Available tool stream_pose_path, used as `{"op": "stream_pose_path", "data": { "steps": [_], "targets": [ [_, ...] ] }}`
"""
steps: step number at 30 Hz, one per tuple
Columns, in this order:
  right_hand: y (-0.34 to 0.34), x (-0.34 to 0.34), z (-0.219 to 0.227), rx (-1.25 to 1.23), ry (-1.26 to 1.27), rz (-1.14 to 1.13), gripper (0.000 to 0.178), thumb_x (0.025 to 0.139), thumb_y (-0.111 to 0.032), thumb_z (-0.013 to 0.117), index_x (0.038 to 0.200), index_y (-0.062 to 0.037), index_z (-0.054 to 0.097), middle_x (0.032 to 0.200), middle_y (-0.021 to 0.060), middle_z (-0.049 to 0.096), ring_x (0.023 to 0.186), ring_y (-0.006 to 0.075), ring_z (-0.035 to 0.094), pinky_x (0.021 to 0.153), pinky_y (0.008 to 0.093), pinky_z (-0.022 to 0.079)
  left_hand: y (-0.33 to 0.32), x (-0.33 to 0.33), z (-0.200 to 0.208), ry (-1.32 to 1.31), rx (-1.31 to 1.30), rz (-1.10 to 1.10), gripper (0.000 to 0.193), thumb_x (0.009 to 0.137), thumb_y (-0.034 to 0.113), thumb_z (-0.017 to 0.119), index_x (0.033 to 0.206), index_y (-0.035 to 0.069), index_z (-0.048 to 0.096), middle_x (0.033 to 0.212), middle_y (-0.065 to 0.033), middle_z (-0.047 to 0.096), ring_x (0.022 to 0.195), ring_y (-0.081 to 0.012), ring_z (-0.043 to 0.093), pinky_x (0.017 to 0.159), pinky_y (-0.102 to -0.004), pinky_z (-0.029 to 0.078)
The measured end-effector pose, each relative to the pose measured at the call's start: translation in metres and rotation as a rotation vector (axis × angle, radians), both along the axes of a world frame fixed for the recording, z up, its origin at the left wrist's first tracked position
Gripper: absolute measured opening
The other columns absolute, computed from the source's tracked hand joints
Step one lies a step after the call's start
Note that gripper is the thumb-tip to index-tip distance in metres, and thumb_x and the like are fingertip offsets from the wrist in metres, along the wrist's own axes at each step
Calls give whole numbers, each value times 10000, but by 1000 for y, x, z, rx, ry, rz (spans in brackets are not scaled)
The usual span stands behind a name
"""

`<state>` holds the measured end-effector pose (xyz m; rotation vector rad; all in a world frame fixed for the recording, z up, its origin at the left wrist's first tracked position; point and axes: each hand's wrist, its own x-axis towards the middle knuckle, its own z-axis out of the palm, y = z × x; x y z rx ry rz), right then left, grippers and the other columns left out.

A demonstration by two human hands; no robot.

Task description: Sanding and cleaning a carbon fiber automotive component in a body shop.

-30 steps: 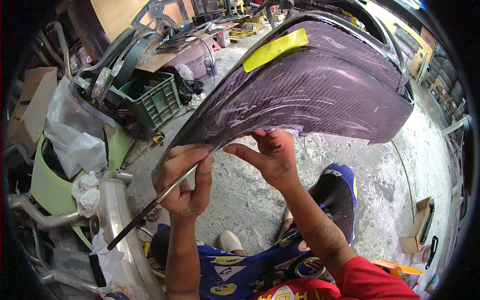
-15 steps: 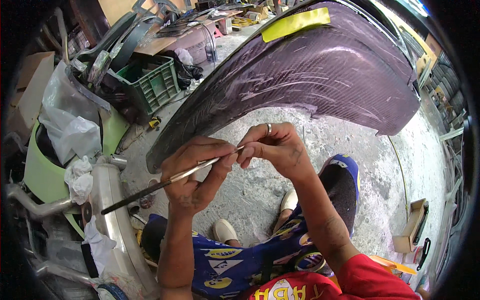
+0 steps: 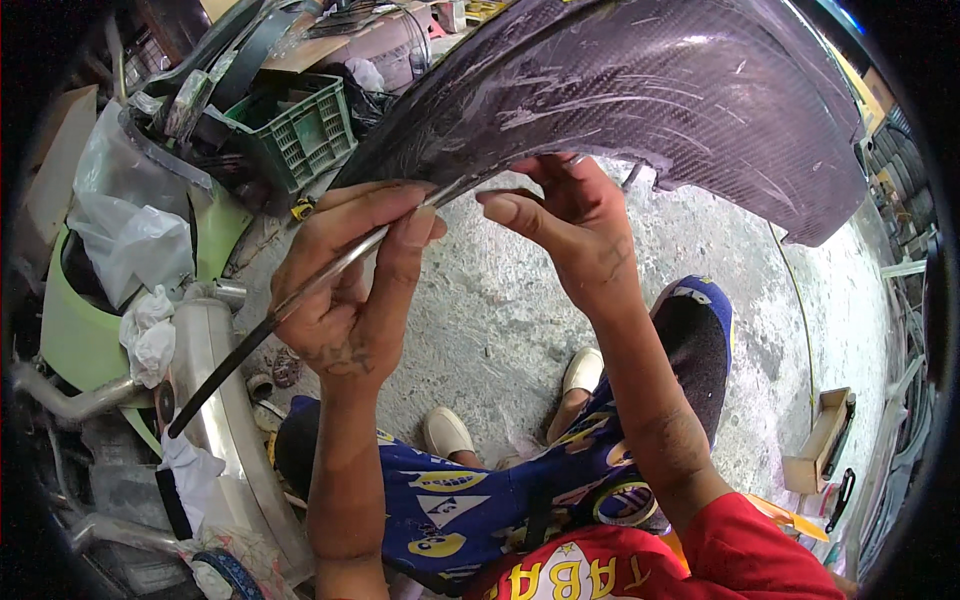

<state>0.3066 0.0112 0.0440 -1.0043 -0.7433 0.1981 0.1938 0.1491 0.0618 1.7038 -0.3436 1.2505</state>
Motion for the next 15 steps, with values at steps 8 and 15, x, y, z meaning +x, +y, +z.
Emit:
{"op": "stream_pose_path", "data": {
  "steps": [8, 15],
  "targets": [
    [2, 5, -1, -7, -142, 35, 187, 894, 13, 685, 1076, 36, 645, 1012, 122, 730, 948, 154, 695, 835, 261, 567, 2, 2, -4, -12, 143, 126, 180, 868, -74, 672, 1042, -48, 640, 982, -186, 698, 825, -218, 705, 723, -299, 592],
    [1, 8, -2, -8, -243, -32, 163, 876, -10, 718, 1032, 24, 689, 967, 93, 737, 905, 127, 693, 785, 249, 548, -2, 3, -4, -12, 92, 132, 165, 860, -59, 694, 1016, -27, 648, 969, -173, 706, 834, -215, 699, 727, -297, 580]
  ]
}}
